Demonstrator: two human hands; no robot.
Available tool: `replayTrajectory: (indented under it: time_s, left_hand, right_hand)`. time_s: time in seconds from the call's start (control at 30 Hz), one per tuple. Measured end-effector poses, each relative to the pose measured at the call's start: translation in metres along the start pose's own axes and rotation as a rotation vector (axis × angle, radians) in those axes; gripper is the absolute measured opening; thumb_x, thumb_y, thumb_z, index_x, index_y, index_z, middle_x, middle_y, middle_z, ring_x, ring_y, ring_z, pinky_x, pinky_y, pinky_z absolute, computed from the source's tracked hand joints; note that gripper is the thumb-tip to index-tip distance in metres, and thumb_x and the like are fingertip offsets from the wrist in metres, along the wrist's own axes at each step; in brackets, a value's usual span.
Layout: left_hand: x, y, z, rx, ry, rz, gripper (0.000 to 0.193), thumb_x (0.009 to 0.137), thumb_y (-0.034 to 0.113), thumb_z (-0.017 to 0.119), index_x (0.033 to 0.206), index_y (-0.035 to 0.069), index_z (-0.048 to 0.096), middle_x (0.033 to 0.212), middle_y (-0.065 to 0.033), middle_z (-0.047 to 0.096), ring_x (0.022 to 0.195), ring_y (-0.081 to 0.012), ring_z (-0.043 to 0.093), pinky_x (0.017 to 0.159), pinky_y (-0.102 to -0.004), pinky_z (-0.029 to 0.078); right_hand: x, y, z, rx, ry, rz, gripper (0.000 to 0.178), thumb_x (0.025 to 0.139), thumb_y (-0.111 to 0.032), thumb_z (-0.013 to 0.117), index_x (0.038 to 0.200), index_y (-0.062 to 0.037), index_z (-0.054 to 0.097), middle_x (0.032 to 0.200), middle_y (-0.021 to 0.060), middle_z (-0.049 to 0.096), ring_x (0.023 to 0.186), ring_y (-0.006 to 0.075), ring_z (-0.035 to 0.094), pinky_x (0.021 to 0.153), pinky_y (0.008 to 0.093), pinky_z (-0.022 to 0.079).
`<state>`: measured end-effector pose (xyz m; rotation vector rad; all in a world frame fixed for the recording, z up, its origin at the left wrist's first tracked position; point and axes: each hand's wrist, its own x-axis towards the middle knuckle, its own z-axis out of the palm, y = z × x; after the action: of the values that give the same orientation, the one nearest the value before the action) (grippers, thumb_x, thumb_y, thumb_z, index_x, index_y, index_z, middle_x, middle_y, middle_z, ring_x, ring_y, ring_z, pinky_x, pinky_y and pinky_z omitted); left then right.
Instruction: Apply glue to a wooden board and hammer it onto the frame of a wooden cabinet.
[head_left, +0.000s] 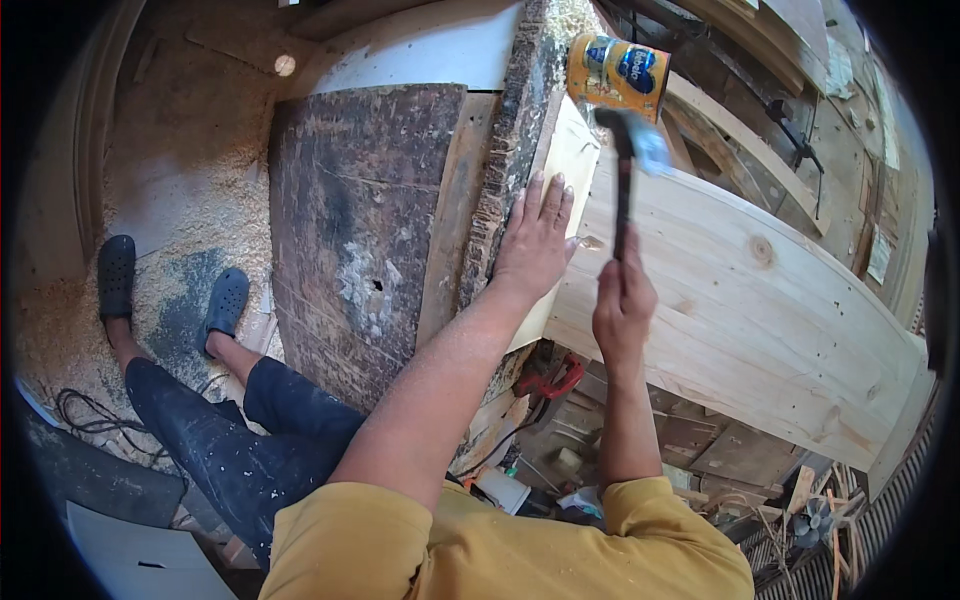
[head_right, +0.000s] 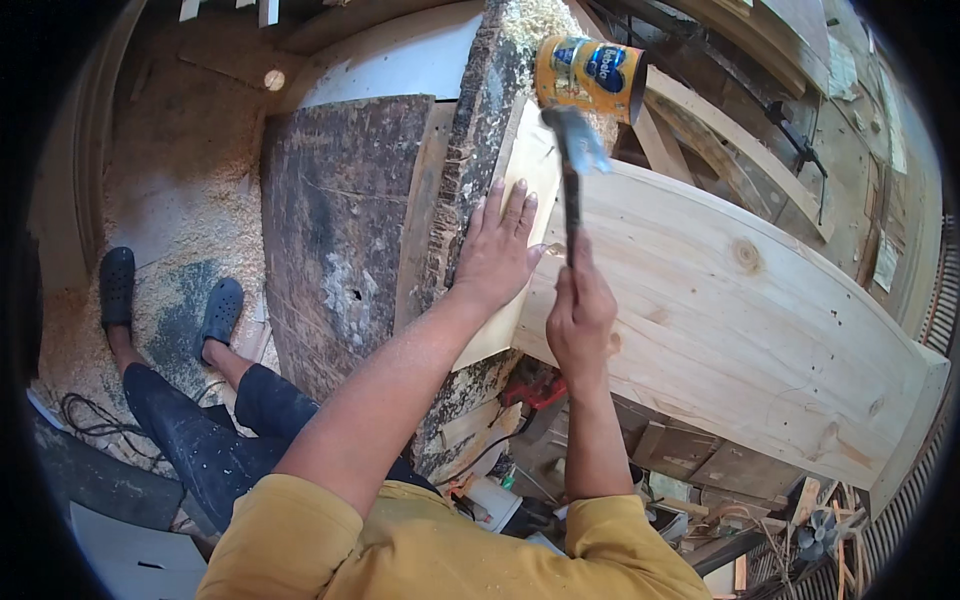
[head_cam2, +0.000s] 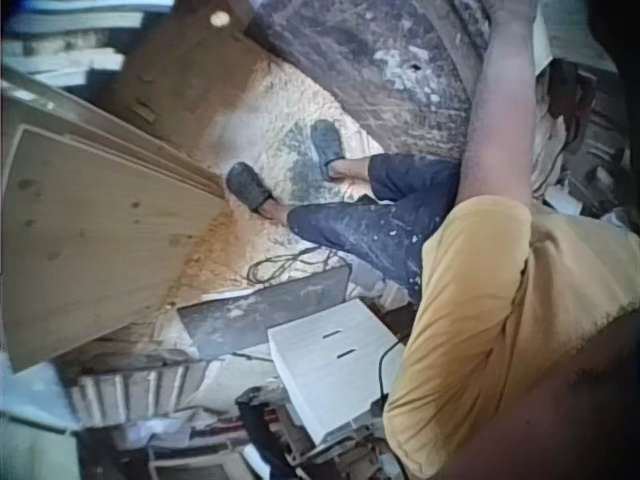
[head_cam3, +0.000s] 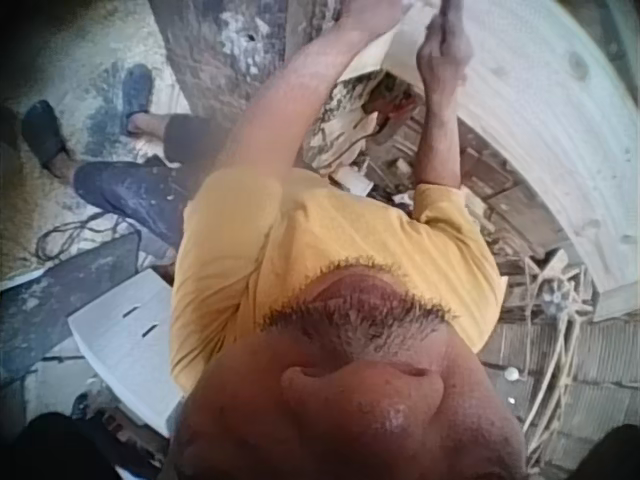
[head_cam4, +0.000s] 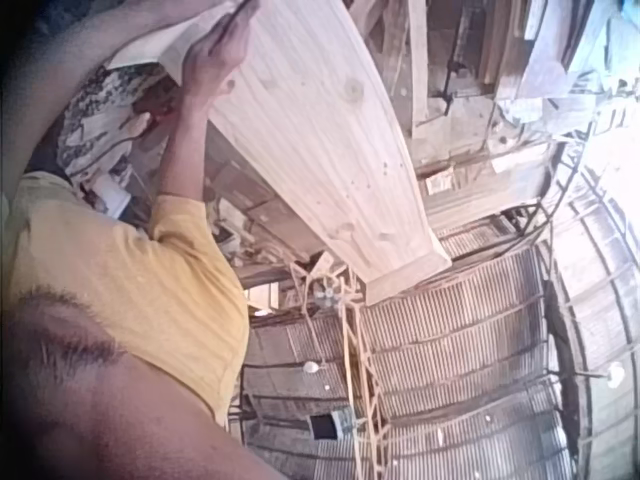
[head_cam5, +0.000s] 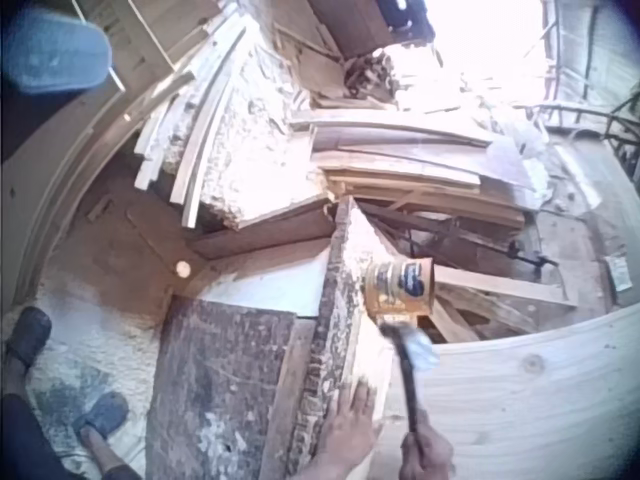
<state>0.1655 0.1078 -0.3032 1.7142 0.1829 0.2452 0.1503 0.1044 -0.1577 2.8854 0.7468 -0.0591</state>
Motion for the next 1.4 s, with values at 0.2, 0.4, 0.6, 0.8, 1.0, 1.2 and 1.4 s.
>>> replayTrajectory:
  time_s: [0.2, 0.4, 0.6, 0.8, 1.0, 1.2, 1.4]
  left_hand:
    - [0.001, 0.000, 0.001, -0.048, -0.014, -0.020, 0.067, 0.092, 0.044, 0.045, 0.144, 0.006, 0.028, 0.154, -0.0117, 0.014, 0.142, -0.0331, 0.009, 0.114, -0.0441, 0.012]
    - [0.000, 0.001, 0.000, 0.013, -0.048, -0.016, 0.067, 0.091, 0.043, 0.046, 0.144, 0.006, 0.028, 0.154, -0.0124, 0.015, 0.142, -0.0332, 0.009, 0.114, -0.0441, 0.011]
    - [0.002, 0.001, 0.001, 0.049, -0.011, -0.018, 0.068, 0.091, 0.044, 0.047, 0.143, 0.006, 0.030, 0.153, -0.0123, 0.016, 0.142, -0.0325, 0.010, 0.114, -0.0431, 0.009]
    - [0.003, -0.001, 0.001, -0.008, -0.003, 0.001, 0.067, 0.091, 0.042, 0.047, 0.143, 0.004, 0.030, 0.152, -0.0122, 0.018, 0.141, -0.0333, 0.011, 0.114, -0.0444, 0.011]
    - [0.002, 0.000, 0.000, -0.030, -0.013, -0.015, 0.066, 0.091, 0.041, 0.048, 0.143, 0.004, 0.030, 0.153, -0.0120, 0.018, 0.141, -0.0322, 0.010, 0.113, -0.0441, 0.012]
    - [0.002, 0.001, 0.002, 0.009, 0.040, -0.012, 0.070, 0.089, 0.043, 0.051, 0.143, 0.005, 0.029, 0.152, -0.0118, 0.019, 0.141, -0.0327, 0.012, 0.113, -0.0434, 0.011]
    - [0.004, 0.000, 0.003, 0.065, 0.025, -0.001, 0.070, 0.089, 0.045, 0.050, 0.143, 0.004, 0.030, 0.151, -0.0125, 0.021, 0.141, -0.0319, 0.015, 0.112, -0.0436, 0.013]
  right_hand:
    - [-0.006, 0.003, 0.006, 0.046, -0.076, 0.149, 0.045, 0.089, 0.004, 0.048, 0.133, -0.0001, 0.046, 0.088, 0.0186, 0.063, 0.069, 0.0186, 0.059, 0.068, 0.0288, 0.048]
    - [-0.004, -0.002, 0.008, 0.074, 0.167, -0.070, 0.046, 0.088, 0.004, 0.050, 0.134, 0.0033, 0.043, 0.074, 0.0136, 0.058, 0.062, 0.0182, 0.055, 0.062, 0.0289, 0.047]
    - [-0.001, -0.003, 0.008, 0.164, 0.100, 0.169, 0.044, 0.093, -0.001, 0.045, 0.136, -0.0007, 0.043, 0.072, 0.0066, 0.055, 0.060, 0.0106, 0.048, 0.059, 0.0236, 0.043]
    - [0.000, 0.007, 0.013, 0.239, -0.007, 0.301, 0.047, 0.093, 0.001, 0.045, 0.139, -0.0002, 0.038, 0.072, 0.0027, 0.052, 0.064, 0.0063, 0.045, 0.059, 0.0192, 0.041]
    - [-0.009, 0.009, 0.014, 0.321, 0.214, 0.080, 0.049, 0.092, 0.000, 0.047, 0.140, 0.0000, 0.037, 0.074, 0.0038, 0.052, 0.062, 0.0079, 0.047, 0.056, 0.0220, 0.042]
    - [-0.004, 0.015, 0.018, 0.300, 0.128, 0.274, 0.049, 0.096, -0.006, 0.043, 0.144, -0.0072, 0.033, 0.067, -0.0031, 0.046, 0.053, 0.0035, 0.040, 0.047, 0.0191, 0.036]
    - [-0.002, 0.018, 0.023, 0.236, 0.037, 0.254, 0.049, 0.096, -0.006, 0.043, 0.144, -0.0066, 0.032, 0.066, -0.0039, 0.047, 0.051, 0.0025, 0.039, 0.045, 0.0167, 0.033]
